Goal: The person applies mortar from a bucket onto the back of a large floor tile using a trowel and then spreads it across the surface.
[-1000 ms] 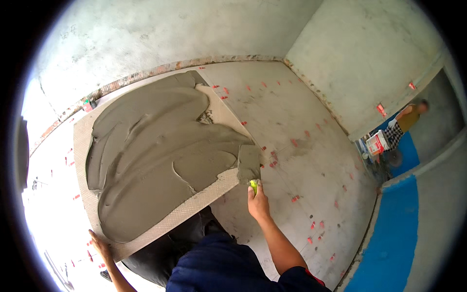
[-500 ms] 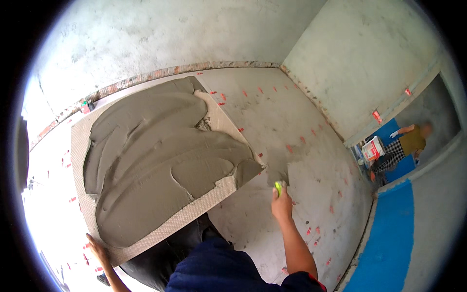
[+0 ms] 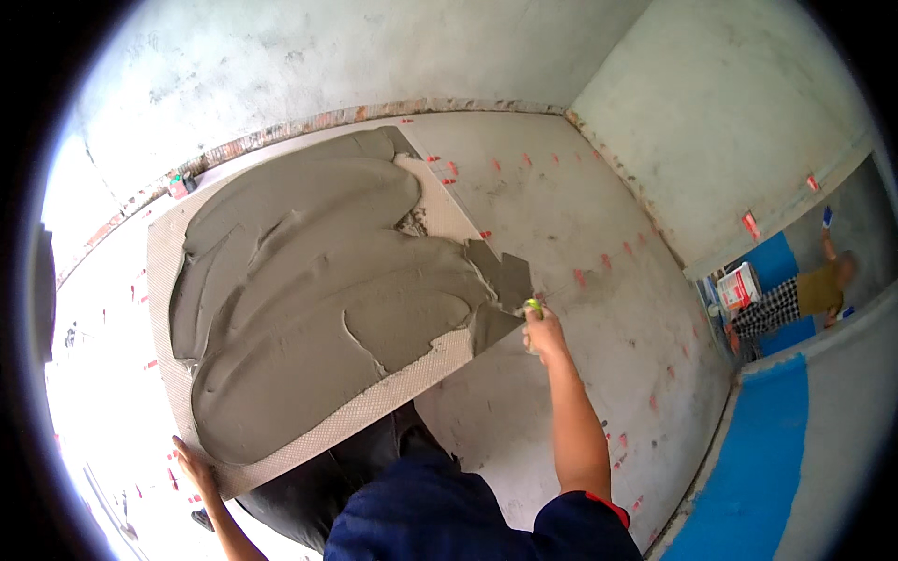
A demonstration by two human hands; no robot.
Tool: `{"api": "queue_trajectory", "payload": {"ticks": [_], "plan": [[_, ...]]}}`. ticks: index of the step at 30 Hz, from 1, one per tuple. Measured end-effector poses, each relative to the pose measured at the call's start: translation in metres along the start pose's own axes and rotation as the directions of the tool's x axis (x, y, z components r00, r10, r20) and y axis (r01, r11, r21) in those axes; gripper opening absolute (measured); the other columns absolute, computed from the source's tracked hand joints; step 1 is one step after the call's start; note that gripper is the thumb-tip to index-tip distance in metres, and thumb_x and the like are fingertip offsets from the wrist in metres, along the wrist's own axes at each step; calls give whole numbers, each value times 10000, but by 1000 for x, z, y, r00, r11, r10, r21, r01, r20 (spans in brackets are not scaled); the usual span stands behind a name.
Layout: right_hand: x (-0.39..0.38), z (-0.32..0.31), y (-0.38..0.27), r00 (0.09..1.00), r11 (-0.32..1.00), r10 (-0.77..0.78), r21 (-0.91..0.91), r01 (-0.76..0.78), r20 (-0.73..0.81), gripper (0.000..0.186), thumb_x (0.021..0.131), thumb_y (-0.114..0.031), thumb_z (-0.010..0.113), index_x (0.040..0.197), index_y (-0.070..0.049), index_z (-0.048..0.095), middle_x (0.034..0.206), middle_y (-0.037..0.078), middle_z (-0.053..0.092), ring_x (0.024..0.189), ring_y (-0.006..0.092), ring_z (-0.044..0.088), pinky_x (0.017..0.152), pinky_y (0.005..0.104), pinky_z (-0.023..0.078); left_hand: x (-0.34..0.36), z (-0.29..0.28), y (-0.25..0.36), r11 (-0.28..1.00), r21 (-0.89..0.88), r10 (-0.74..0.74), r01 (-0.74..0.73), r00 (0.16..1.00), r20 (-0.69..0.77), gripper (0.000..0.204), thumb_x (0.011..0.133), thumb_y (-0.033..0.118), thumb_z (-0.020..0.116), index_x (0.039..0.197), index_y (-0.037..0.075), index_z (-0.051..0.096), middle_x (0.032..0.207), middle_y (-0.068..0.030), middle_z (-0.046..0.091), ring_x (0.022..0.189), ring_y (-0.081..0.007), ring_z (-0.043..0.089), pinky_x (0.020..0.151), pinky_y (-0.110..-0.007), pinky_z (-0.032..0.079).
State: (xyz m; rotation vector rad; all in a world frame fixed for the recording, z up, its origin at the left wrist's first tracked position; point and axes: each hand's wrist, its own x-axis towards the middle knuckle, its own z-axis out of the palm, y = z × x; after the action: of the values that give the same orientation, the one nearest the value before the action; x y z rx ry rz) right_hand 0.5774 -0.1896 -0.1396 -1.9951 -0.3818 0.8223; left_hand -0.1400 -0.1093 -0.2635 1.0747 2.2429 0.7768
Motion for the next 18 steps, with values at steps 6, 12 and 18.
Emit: {"api": "queue_trajectory", "payload": {"ticks": [6,12,18], "plan": [[8,-73,62,921,878,-268,-466,112,-282,341,904,-300,498,1120,-37,514,679,85,554,478,152,522,454,313,443,6,12,-10,999,24,49,-47,995,-84,768,907,589,231,1250,-65,445,1237,-271,481,1169,-397,440,991,-394,318],[-68,-15,20,986,999,-36,-12,35,-162,287,920,-321,483,1106,-103,490,696,58,522,478,126,488,419,287,410,-8,3,11,998,-30,-50,50,998,-23,753,914,575,222,1260,-58,440,1256,-262,471,1177,-382,442,995,-382,319],[-47,74,-5,992,906,4,420,-58,129,206,936,-308,463,1006,-114,470,677,39,486,463,122,468,397,281,403,-8,6,13,999,-40,-5,4,999,-32,727,931,540,225,1205,-84,480,1176,-277,523,1102,-391,494,952,-395,353]]}}
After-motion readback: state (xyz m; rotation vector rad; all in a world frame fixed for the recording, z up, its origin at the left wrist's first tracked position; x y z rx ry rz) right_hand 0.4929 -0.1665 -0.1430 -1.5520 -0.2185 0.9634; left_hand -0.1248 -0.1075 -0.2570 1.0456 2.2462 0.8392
